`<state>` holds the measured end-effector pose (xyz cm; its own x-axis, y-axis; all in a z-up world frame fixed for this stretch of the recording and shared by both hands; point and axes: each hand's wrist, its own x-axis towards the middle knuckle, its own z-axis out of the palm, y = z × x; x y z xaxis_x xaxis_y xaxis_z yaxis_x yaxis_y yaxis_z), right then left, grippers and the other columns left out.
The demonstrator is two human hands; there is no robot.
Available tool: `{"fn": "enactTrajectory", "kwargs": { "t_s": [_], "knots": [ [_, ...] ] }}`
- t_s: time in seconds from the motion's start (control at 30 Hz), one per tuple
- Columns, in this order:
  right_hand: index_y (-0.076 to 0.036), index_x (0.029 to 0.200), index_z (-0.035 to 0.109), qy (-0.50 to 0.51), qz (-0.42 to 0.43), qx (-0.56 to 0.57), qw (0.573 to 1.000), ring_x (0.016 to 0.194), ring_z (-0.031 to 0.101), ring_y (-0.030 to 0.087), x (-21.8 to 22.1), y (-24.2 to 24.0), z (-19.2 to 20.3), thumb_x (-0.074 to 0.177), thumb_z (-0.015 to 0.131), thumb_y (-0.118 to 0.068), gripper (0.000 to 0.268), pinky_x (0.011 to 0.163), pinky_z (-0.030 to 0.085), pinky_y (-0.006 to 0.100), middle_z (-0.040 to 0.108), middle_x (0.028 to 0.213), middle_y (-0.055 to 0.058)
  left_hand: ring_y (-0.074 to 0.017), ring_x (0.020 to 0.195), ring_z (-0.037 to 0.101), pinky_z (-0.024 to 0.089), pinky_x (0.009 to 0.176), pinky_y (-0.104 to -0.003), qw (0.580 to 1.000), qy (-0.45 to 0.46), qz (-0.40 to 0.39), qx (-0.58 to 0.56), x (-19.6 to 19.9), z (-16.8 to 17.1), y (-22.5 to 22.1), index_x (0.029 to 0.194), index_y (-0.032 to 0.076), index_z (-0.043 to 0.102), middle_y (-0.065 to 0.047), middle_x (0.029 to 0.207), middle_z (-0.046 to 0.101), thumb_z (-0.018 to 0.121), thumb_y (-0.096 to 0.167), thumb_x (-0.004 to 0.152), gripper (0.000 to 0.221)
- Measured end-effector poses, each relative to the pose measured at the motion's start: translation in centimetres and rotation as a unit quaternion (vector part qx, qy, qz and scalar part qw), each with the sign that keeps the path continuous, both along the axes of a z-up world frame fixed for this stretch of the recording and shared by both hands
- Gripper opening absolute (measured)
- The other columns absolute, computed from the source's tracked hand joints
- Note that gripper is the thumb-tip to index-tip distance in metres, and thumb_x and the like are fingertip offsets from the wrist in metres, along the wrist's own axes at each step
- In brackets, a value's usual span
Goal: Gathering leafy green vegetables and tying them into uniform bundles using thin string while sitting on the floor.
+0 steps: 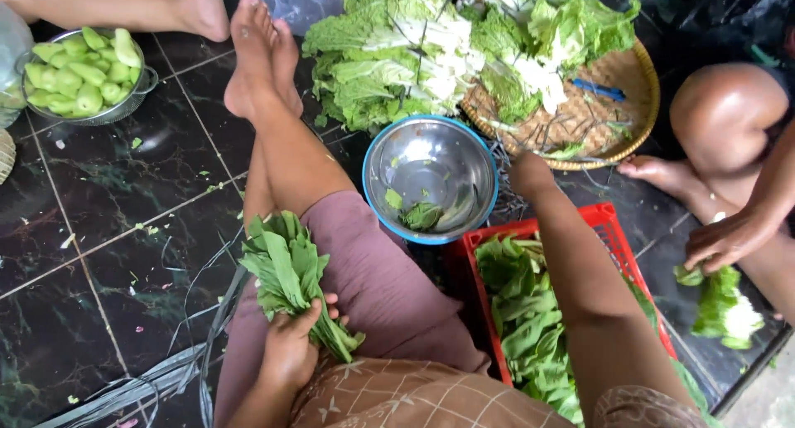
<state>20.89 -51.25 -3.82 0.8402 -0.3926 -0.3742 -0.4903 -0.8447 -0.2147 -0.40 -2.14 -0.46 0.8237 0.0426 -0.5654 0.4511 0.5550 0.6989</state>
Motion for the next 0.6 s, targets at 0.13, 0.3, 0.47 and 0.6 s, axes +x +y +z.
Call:
{"fn": "enactTrajectory", "kwargs": {
  "t_s": [0.13,0.3,0.47,0.6],
  "knots": [
    [-0.003,0.129,0.067,0.079,0.121,-0.025,0.989,0.109,0.066,0.049,3.1,-6.5,-8.0,0.098,0.049,-0.023,0.041,0.087,0.054,0.057,0.069,0.122,0.029,-0.0338,0.075,0.062,0.061,0.069,-0.056,1.0,-0.028,-0.002,0.0,0.0,-0.9,-0.2,0.108,-0.005,0.061,-0.028,0.101,0.074,0.062,-0.001,0.094,0.015],
    [-0.005,0.121,0.074,0.175,0.17,-0.118,0.962,0.107,0.072,0.036,5.1,-9.2,-18.1,0.099,0.053,-0.025,0.036,0.084,0.058,0.046,0.075,0.119,0.019,-0.0338,0.086,0.074,0.063,0.075,-0.048,0.989,-0.088,-0.107,0.046,-0.1,-0.2,-0.2,0.108,-0.01,0.073,-0.027,0.11,0.081,0.066,0.011,0.091,0.027],
    [0.0,0.122,0.07,0.108,0.006,-0.049,0.993,0.109,0.068,0.044,2.6,-3.9,-7.4,0.096,0.054,-0.015,0.034,0.087,0.057,0.051,0.072,0.12,0.026,-0.0332,0.093,0.076,0.063,0.083,-0.047,0.986,-0.092,-0.121,0.064,0.2,0.7,-0.3,0.114,-0.007,0.074,-0.024,0.116,0.081,0.064,0.014,0.092,0.032],
    [-0.011,0.106,0.079,-0.267,-0.094,0.007,0.959,0.082,0.071,0.041,1.2,-2.5,-3.5,0.095,0.065,-0.022,0.022,0.067,0.054,0.054,0.076,0.091,0.017,-0.0325,0.104,0.075,0.056,0.099,-0.046,0.988,-0.102,-0.11,0.039,0.5,1.7,-0.3,0.124,-0.003,0.071,-0.019,0.122,0.079,0.067,0.01,0.089,0.037]
  ]
}}
